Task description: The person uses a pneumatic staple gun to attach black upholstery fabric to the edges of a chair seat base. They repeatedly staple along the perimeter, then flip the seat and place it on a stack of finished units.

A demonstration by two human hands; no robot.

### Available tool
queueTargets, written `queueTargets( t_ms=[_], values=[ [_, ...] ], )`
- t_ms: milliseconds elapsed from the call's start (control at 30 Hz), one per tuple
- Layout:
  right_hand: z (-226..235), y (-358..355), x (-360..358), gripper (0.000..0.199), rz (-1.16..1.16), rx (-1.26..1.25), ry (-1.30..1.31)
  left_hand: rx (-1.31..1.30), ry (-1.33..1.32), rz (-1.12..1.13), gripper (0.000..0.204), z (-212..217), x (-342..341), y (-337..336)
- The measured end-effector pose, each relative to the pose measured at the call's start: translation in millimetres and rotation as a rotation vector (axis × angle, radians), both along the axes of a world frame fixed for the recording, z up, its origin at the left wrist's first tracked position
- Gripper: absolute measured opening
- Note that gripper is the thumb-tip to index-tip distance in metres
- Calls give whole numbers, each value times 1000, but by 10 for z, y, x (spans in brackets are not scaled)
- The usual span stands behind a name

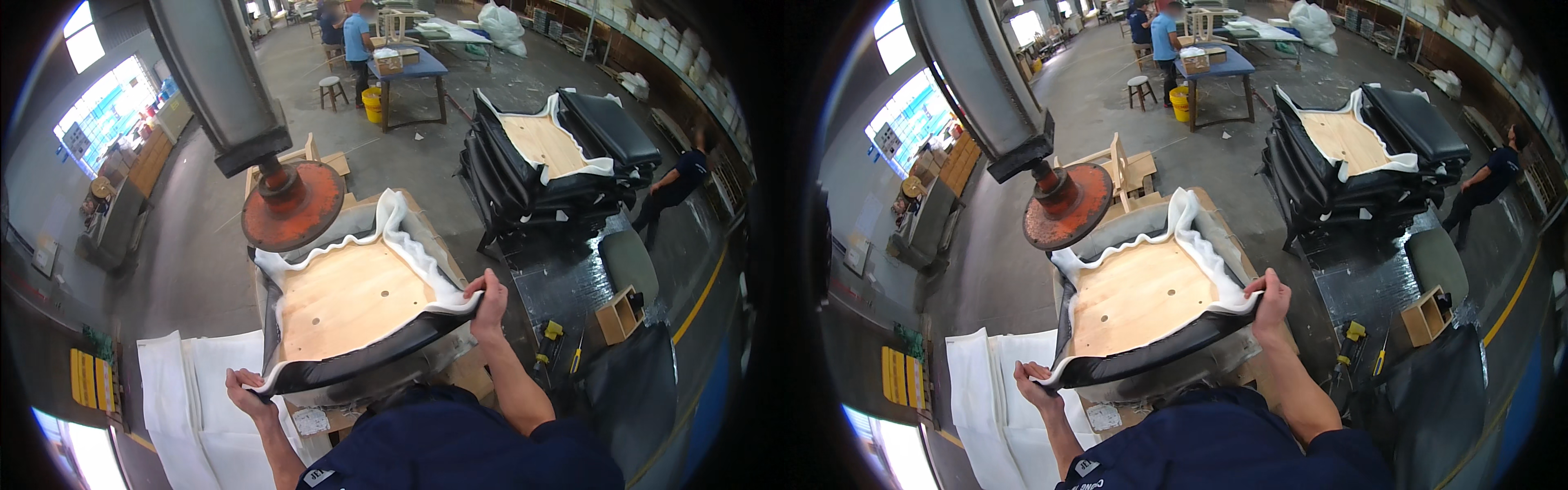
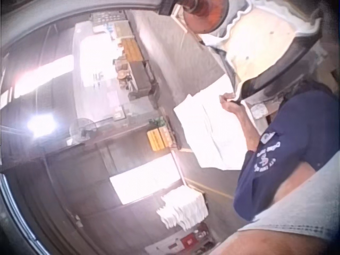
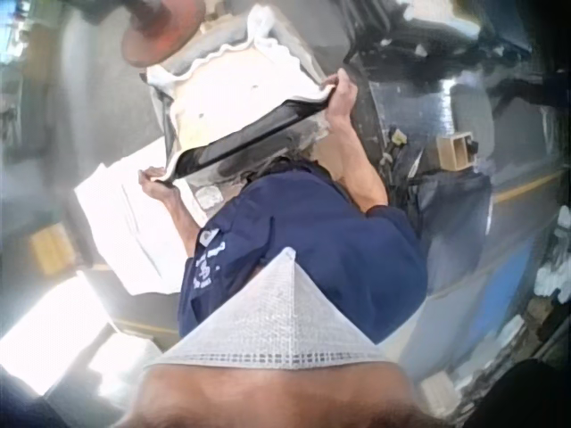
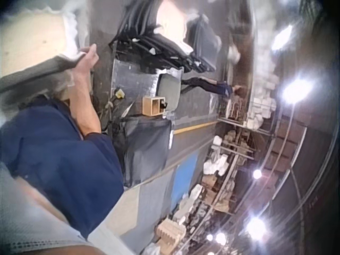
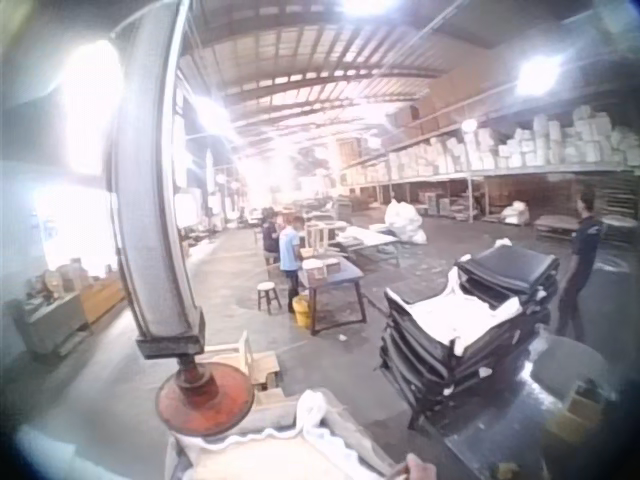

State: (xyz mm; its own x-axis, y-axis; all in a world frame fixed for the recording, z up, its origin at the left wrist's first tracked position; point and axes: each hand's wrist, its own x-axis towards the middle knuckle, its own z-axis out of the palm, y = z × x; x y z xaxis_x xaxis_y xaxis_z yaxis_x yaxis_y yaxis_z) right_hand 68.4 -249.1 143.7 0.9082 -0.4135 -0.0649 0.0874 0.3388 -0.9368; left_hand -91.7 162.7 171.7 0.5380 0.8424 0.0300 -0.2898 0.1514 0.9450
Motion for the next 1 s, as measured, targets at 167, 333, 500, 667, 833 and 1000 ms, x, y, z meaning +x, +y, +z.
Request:
queueTargets(
  t_ms=[167, 333, 500, 667, 833, 1000],
  values=[
    [-187, -148, 6, 55, 8, -29, 78, -54, 24, -22, 50, -205, -205, -135],
    [-566, -186, -108, 54, 24, -84, 170, -74, 93, 17, 53, -697, -405, -140],
    [-727, -201, -142, 56, 117, -117, 221, -94, 178, 37, 53, -917, -484, -118],
    [-744, -224, -82, 55, 261, -229, 252, -85, 191, -8, 53, -875, -462, -100],
    [-608, -394, 11, 43, 481, -440, 215, -281, -80, 56, 52, -1107, -596, 78],
    [-246, -662, 172, 27, 440, -791, 229, -566, -60, 190, 54, -1672, -941, 370]
  ],
)
